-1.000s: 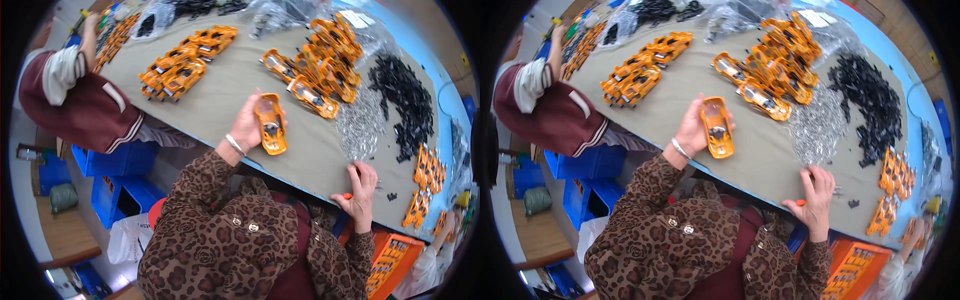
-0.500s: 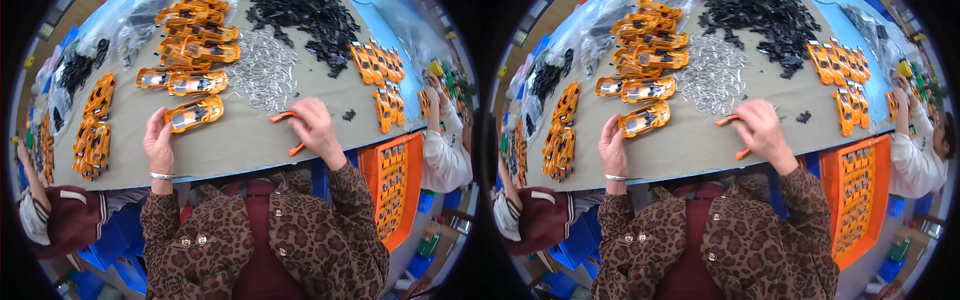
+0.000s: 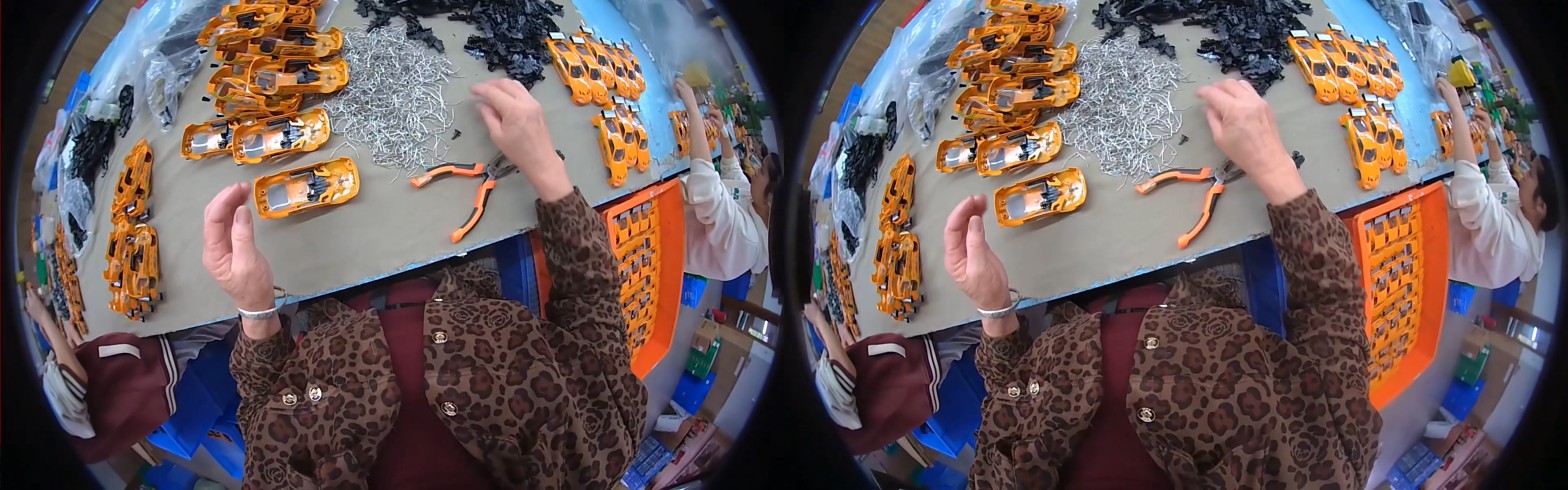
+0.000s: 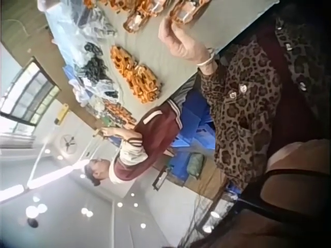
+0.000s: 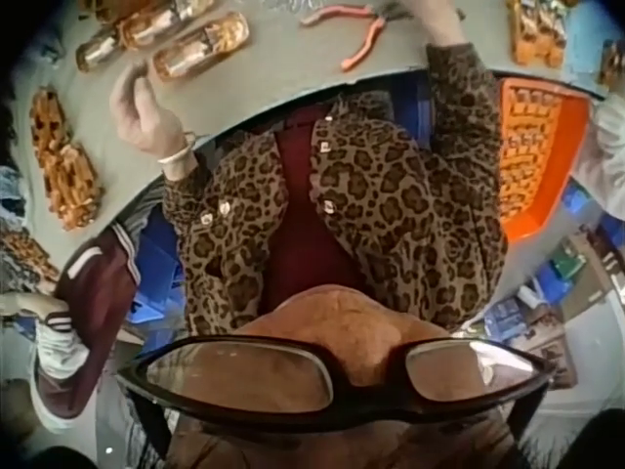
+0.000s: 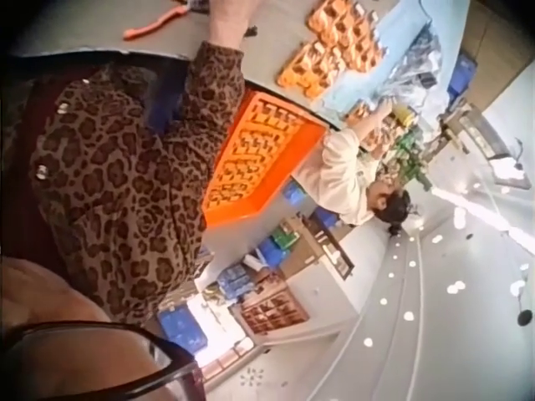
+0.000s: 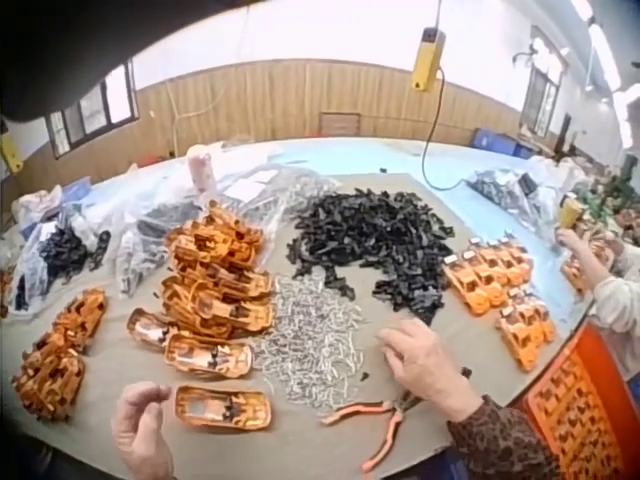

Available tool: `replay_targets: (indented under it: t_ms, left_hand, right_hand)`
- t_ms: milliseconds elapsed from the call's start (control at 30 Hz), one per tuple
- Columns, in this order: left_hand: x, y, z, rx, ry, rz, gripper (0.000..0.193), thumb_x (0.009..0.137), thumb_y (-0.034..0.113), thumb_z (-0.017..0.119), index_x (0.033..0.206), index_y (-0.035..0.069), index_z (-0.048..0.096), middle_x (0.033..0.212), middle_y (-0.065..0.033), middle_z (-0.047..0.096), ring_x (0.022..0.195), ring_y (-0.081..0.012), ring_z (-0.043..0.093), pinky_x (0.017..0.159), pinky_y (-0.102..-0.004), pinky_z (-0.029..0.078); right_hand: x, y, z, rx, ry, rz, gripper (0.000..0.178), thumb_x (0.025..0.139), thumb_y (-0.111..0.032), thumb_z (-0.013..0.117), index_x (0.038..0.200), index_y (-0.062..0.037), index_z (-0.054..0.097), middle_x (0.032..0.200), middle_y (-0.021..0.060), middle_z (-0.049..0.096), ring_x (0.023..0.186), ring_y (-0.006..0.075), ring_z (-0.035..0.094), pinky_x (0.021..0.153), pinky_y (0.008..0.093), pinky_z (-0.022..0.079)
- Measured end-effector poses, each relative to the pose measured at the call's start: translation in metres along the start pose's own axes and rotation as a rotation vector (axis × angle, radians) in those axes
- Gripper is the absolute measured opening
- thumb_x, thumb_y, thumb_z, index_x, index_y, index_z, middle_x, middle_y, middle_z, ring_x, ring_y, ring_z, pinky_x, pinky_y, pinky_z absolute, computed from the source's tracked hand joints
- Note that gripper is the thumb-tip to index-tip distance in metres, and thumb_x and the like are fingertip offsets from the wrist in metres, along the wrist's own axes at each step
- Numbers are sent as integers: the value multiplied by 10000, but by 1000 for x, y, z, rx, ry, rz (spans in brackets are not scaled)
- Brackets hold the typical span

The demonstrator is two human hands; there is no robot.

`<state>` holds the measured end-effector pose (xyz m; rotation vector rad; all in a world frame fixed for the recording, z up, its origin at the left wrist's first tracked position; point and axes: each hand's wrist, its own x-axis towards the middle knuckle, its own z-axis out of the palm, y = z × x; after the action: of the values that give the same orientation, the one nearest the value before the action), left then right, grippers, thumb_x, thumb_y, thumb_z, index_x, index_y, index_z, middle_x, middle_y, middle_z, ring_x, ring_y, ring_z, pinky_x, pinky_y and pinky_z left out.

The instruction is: Assembling the internal components and chassis of yellow toy car models using pliers.

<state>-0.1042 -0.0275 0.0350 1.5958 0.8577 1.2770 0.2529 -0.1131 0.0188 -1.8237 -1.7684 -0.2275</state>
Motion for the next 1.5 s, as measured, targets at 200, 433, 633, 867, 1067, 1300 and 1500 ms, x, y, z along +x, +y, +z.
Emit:
replay_targets:
  t_ms: [200, 433, 633, 867, 1067, 1300, 1500]
  left_hand:
    - [-8, 17, 36, -642, -369, -526, 216, 922, 49, 461, 1097, -35, 555, 958, -129, 615, 832, -209, 617, 782, -335, 523]
    - [-31, 1, 84, -771, -640, -1085, 287, 957, 160, 446, 1133, -52, 523, 996, -177, 610, 840, -268, 633, 754, -381, 546]
    - [-5, 19, 137, -871, -542, -1361, 334, 957, 227, 460, 1145, -43, 520, 1032, -179, 612, 834, -252, 638, 739, -358, 551]
    - [-21, -24, 96, -992, -540, -1431, 253, 939, 225, 498, 996, -1, 599, 861, -88, 653, 689, -144, 613, 585, -240, 509]
    - [-20, -13, 63, -1111, -490, -1281, 265, 933, 162, 489, 1113, -19, 558, 1023, -113, 620, 824, -165, 616, 669, -252, 507]
    - [37, 34, -51, -905, -184, -715, 305, 916, 51, 455, 1201, -52, 485, 1103, -173, 597, 993, -268, 617, 837, -350, 525]
    - [123, -39, -138, -541, 124, -671, 314, 895, 1, 432, 1199, -68, 466, 1088, -155, 578, 944, -217, 594, 803, -300, 512]
  right_hand:
    - [-18, -27, 7, 43, -147, -68, 188, 732, -31, 640, 918, -46, 615, 888, 79, 576, 852, 251, 555, 738, 337, 471]
    - [-22, -40, 20, -157, -34, 22, 118, 724, -100, 640, 815, -68, 572, 823, 66, 527, 775, 242, 512, 672, 350, 435]
    - [-20, -64, -8, 15, -19, 71, 173, 713, -132, 664, 844, -62, 576, 845, 78, 544, 807, 256, 532, 695, 361, 440]
    - [-43, -44, -64, 196, -132, 306, 90, 768, -44, 619, 838, 8, 595, 794, 153, 579, 715, 307, 563, 646, 361, 454]
    - [-65, -5, -76, 97, -166, 256, 258, 783, -10, 581, 1039, 20, 573, 1008, 177, 594, 953, 321, 563, 823, 361, 448]
    - [-59, -9, -39, 268, -35, 338, 305, 828, 11, 547, 1131, 33, 527, 1077, 140, 580, 1002, 249, 557, 880, 323, 430]
    - [-72, 14, -13, 532, 215, 573, 212, 882, 15, 500, 1088, 41, 543, 980, 70, 560, 935, 150, 532, 845, 276, 428]
